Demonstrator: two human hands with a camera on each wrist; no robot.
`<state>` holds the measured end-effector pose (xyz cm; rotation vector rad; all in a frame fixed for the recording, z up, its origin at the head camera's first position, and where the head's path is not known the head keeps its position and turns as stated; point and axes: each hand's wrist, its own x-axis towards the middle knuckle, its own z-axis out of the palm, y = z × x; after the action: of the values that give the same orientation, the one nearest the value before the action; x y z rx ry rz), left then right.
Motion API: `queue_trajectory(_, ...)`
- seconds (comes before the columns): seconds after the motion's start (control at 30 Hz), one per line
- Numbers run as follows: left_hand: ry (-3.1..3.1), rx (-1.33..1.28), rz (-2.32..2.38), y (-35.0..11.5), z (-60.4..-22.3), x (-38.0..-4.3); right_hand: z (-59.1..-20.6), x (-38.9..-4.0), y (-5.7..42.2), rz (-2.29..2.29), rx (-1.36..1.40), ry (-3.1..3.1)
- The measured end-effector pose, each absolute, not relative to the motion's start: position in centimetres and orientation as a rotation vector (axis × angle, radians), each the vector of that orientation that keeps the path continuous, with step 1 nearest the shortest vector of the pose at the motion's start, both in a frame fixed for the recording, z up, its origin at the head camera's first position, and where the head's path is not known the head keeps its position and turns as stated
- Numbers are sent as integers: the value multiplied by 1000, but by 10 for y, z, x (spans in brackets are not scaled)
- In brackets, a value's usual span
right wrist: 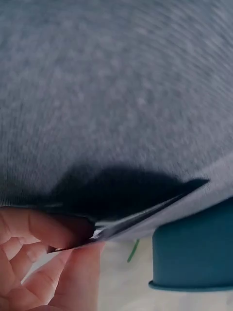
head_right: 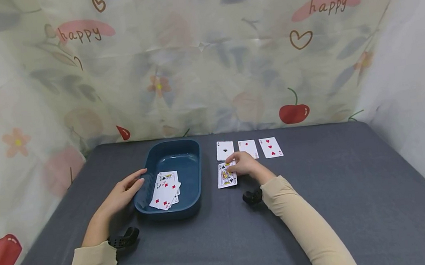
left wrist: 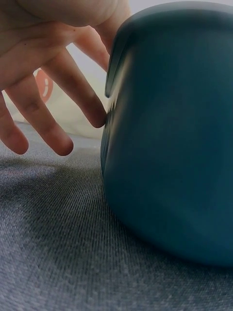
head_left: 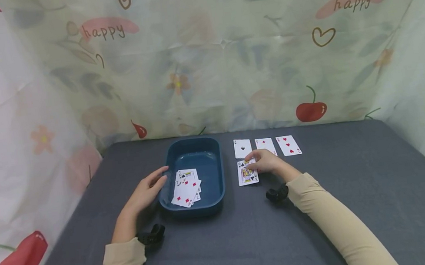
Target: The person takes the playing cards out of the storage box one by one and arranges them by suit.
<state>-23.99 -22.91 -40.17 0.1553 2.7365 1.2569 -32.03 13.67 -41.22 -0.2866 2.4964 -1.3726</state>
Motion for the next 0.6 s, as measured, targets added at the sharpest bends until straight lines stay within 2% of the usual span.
queue_trajectory(0.6, 2725, 157, 1271, -230, -402, -239, -411, -316, 130, -1054, -270, 2839)
